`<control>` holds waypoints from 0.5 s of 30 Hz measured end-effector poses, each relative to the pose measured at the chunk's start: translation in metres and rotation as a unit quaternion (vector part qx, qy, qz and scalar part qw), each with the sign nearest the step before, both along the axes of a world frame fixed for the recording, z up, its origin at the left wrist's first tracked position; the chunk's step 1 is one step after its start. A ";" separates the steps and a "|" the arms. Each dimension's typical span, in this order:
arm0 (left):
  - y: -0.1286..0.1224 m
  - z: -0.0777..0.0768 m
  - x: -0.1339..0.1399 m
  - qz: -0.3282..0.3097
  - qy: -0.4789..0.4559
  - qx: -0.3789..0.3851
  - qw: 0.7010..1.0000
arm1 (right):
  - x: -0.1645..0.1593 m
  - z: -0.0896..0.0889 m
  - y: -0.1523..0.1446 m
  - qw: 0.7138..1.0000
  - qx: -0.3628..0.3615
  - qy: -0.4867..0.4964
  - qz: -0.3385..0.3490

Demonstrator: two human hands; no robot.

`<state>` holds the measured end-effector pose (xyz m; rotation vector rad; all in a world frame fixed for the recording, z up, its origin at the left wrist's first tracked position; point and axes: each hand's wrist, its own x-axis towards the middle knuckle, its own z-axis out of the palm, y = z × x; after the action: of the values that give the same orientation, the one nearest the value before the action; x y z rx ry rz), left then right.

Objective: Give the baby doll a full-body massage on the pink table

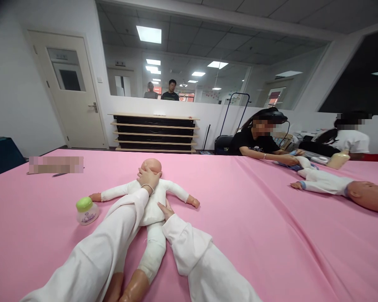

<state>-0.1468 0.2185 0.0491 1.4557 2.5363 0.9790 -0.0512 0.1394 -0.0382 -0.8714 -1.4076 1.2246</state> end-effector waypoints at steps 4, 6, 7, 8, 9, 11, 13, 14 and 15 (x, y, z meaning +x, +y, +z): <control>0.000 -0.004 -0.001 0.007 0.022 0.029 0.999 | 0.001 -0.006 0.002 0.997 -0.070 0.033 -0.006; 0.000 -0.005 -0.001 0.009 0.032 0.040 0.999 | 0.001 -0.008 0.003 0.997 -0.072 0.038 -0.010; -0.001 -0.006 -0.001 0.010 0.036 0.044 0.998 | 0.001 -0.009 0.004 0.996 -0.072 0.041 -0.011; -0.001 -0.006 -0.001 0.010 0.039 0.048 0.998 | 0.001 -0.009 0.004 0.996 -0.073 0.044 -0.012; -0.002 -0.006 -0.001 0.011 0.041 0.051 0.998 | 0.001 -0.009 0.004 0.996 -0.074 0.047 -0.012; -0.004 -0.006 -0.001 0.012 0.046 0.060 0.997 | 0.002 -0.010 0.002 0.996 -0.077 0.052 -0.005; -0.005 -0.006 -0.001 0.012 0.048 0.067 0.997 | 0.004 -0.010 0.000 0.993 -0.096 0.065 0.014; -0.006 -0.006 -0.001 0.012 0.048 0.069 0.996 | 0.005 -0.010 -0.002 0.991 -0.110 0.076 0.025; -0.006 -0.005 -0.001 0.011 0.047 0.069 0.996 | 0.005 -0.009 -0.003 0.987 -0.126 0.090 0.033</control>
<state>-0.1478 0.2122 0.0436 1.5471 2.6029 1.1352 -0.0460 0.1365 -0.0475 -0.8649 -1.1617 1.5161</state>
